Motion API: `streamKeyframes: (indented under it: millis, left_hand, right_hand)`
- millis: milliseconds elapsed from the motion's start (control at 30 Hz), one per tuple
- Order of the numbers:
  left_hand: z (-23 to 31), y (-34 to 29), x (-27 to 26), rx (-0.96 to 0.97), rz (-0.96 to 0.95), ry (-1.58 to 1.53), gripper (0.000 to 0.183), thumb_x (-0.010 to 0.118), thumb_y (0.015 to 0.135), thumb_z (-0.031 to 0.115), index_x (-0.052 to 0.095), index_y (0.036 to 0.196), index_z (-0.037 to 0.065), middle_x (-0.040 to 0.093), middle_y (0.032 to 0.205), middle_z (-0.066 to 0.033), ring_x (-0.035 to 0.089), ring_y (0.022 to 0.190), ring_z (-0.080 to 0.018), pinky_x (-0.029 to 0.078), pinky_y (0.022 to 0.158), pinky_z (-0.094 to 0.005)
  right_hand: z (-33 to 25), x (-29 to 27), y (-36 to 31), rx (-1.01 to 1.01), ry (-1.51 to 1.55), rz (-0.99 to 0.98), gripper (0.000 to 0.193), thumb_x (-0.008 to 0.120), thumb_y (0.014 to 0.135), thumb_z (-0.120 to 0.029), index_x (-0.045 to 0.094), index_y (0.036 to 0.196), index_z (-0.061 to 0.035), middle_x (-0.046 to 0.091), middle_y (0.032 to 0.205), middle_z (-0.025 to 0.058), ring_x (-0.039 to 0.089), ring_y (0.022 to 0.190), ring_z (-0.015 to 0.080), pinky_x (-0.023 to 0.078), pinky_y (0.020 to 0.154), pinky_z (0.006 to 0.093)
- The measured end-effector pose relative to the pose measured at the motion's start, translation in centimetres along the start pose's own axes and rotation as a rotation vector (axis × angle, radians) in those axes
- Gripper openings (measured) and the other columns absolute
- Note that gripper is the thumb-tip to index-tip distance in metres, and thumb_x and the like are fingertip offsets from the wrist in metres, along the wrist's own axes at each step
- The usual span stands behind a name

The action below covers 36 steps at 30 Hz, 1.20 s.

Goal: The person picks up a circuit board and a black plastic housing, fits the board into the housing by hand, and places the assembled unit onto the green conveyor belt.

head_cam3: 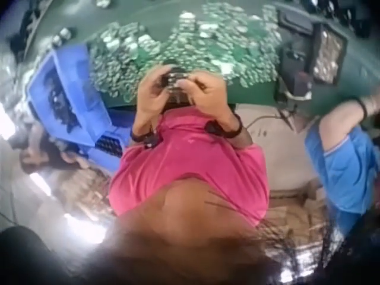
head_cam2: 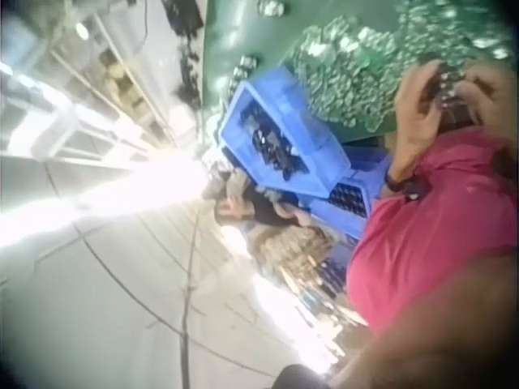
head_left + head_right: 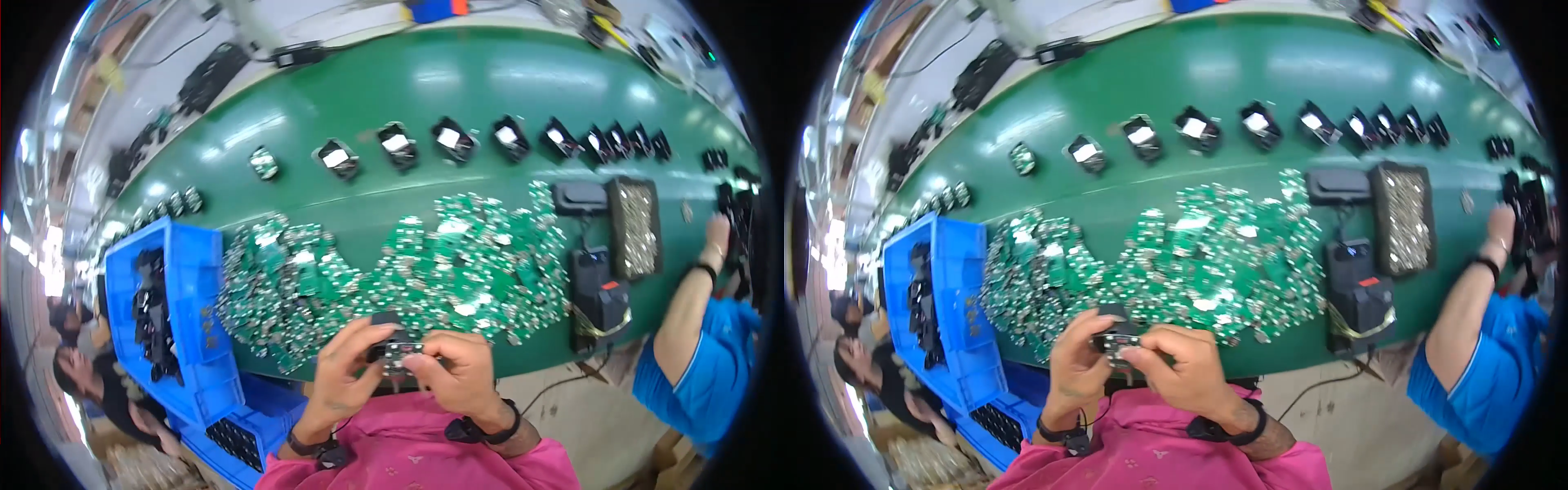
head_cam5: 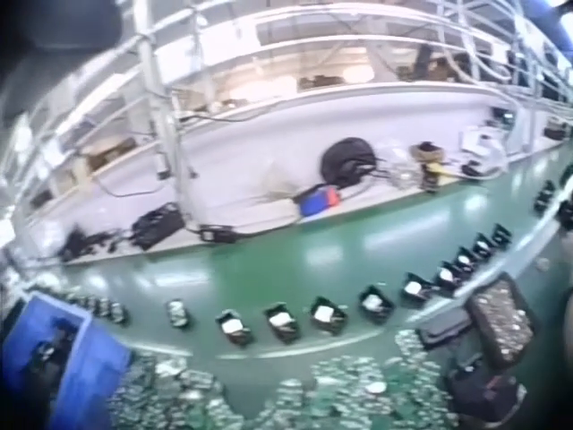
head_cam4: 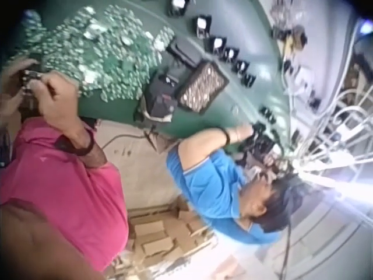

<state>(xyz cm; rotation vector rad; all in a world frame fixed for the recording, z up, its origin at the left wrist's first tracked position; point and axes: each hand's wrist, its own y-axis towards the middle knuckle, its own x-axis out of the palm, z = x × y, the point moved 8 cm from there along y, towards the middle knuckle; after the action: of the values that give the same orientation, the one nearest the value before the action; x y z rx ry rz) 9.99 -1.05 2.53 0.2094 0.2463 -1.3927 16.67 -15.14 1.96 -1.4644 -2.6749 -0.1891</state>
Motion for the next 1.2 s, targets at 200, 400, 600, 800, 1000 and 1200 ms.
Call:
streamKeyframes:
  millis: [200, 400, 600, 800, 1000, 1200]
  left_hand:
    - [0.8, 0.9, -1.4, 0.079, 0.119, 0.002, 0.059, 0.059, 0.073, -0.015, 0.062, 0.127, 0.008, 0.058, 0.124, -0.0164, 0.065, 0.106, -0.0279, 0.056, 0.082, -0.0317]
    - [-0.1, 0.6, -2.6, 0.122, 0.178, 0.015, 0.053, 0.050, 0.079, -0.016, 0.059, 0.128, 0.002, 0.060, 0.123, -0.0195, 0.062, 0.111, -0.0312, 0.050, 0.092, -0.0336]
    - [0.0, 0.6, -3.1, 0.091, 0.170, -0.054, 0.055, 0.044, 0.083, -0.015, 0.052, 0.135, 0.002, 0.057, 0.126, -0.0167, 0.065, 0.093, -0.0189, 0.054, 0.077, -0.0285]
    - [-1.3, 0.0, -3.1, -0.048, 0.015, -0.478, 0.050, 0.045, 0.091, -0.005, 0.045, 0.140, 0.003, 0.052, 0.128, -0.0118, 0.060, 0.077, -0.0094, 0.051, 0.062, -0.0234]
    - [-3.0, -0.1, -2.7, -0.169, 0.233, -0.518, 0.032, 0.049, 0.102, 0.015, 0.051, 0.130, 0.000, 0.066, 0.104, -0.0135, 0.065, 0.074, -0.0138, 0.052, 0.061, -0.0272]
    - [-2.5, 0.2, -2.9, -0.048, 0.294, -0.209, 0.030, 0.052, 0.101, 0.017, 0.054, 0.125, 0.000, 0.067, 0.098, -0.0102, 0.062, 0.081, -0.0125, 0.050, 0.070, -0.0267]
  right_hand:
    - [-1.7, 2.9, 1.2, 0.055, -0.189, -0.069, 0.021, 0.073, 0.085, -0.009, 0.063, 0.069, -0.0002, 0.059, 0.056, 0.0046, 0.055, 0.047, 0.0105, 0.039, 0.044, 0.0266]
    - [-3.1, 4.6, 1.8, 0.004, -0.498, -0.117, 0.022, 0.070, 0.088, -0.012, 0.061, 0.071, -0.0002, 0.058, 0.057, 0.0072, 0.057, 0.048, 0.0179, 0.039, 0.046, 0.0298]
    - [-2.5, 4.5, 2.3, -0.025, -0.512, 0.076, 0.023, 0.070, 0.089, -0.013, 0.063, 0.072, 0.0003, 0.054, 0.056, 0.0079, 0.049, 0.045, 0.0165, 0.035, 0.043, 0.0312]
    - [-1.8, 4.7, 2.3, 0.015, -0.562, 0.101, 0.025, 0.072, 0.089, -0.013, 0.061, 0.070, 0.0004, 0.054, 0.055, 0.0053, 0.047, 0.044, 0.0122, 0.034, 0.042, 0.0292]
    - [-1.6, 5.5, 2.0, -0.064, -0.753, 0.125, 0.016, 0.069, 0.091, -0.013, 0.064, 0.084, 0.0006, 0.058, 0.058, 0.0070, 0.054, 0.045, 0.0140, 0.039, 0.043, 0.0279]
    - [-0.6, 7.0, 2.3, -0.102, -0.564, 0.101, 0.033, 0.049, 0.099, -0.011, 0.051, 0.129, 0.0027, 0.062, 0.120, 0.0261, 0.066, 0.102, 0.0398, 0.053, 0.085, 0.0423]
